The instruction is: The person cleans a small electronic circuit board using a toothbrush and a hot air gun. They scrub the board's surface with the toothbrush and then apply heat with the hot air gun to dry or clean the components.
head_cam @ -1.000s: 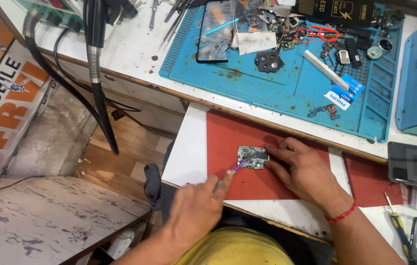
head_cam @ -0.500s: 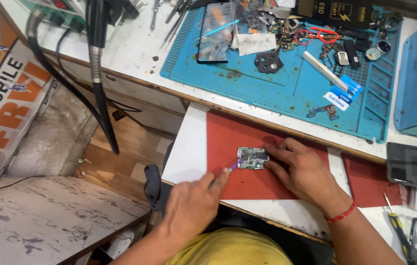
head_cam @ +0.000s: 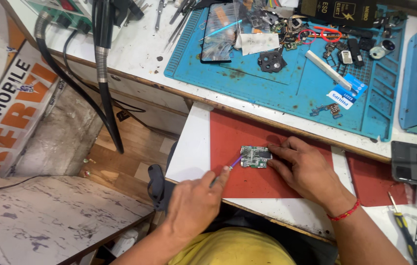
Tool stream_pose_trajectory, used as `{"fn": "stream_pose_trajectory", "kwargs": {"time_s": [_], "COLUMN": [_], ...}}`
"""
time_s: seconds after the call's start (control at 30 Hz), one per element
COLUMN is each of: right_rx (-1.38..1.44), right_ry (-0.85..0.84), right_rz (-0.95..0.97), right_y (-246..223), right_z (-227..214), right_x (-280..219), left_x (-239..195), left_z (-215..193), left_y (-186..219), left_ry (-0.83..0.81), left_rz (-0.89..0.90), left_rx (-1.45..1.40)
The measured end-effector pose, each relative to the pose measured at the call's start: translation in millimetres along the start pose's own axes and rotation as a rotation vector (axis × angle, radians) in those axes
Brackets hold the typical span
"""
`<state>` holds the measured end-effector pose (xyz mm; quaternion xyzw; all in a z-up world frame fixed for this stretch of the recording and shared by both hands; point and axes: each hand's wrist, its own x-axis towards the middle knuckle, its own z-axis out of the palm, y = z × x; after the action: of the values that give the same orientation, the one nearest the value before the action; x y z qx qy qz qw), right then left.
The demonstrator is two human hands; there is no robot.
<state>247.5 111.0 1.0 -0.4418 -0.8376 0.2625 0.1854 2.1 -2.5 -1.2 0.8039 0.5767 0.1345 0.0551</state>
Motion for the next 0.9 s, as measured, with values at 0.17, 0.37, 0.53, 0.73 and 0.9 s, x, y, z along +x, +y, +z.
{"fn": "stream_pose_trajectory", "kwargs": {"time_s": [0.17,0.37,0.53,0.73,0.9], "right_rx": [-0.001,0.002,-0.007,0.003,0.01], "right_ry": [-0.005,-0.019,-0.01,-0.011,-0.019], "right_rz": [0.01,0.018,-0.001,-0.01,0.0], "right_y": [1,3,4,2,2], "right_z": [-2,0,0,0,1], "right_x": [-2,-1,-2,-2,0], "left_x": [2,1,2,2,4], "left_z": [-5,-3,1,-3,-5], "left_y": [5,-1,-6,-6,-10], "left_ry": [-0.097,-0.055,-0.109,-0.036,0.034], "left_rz": [-0.05,0.087,0.06,0.047,-0.022], "left_rx": [0.014,0.065,0.011,-0.01,-0.023]}}
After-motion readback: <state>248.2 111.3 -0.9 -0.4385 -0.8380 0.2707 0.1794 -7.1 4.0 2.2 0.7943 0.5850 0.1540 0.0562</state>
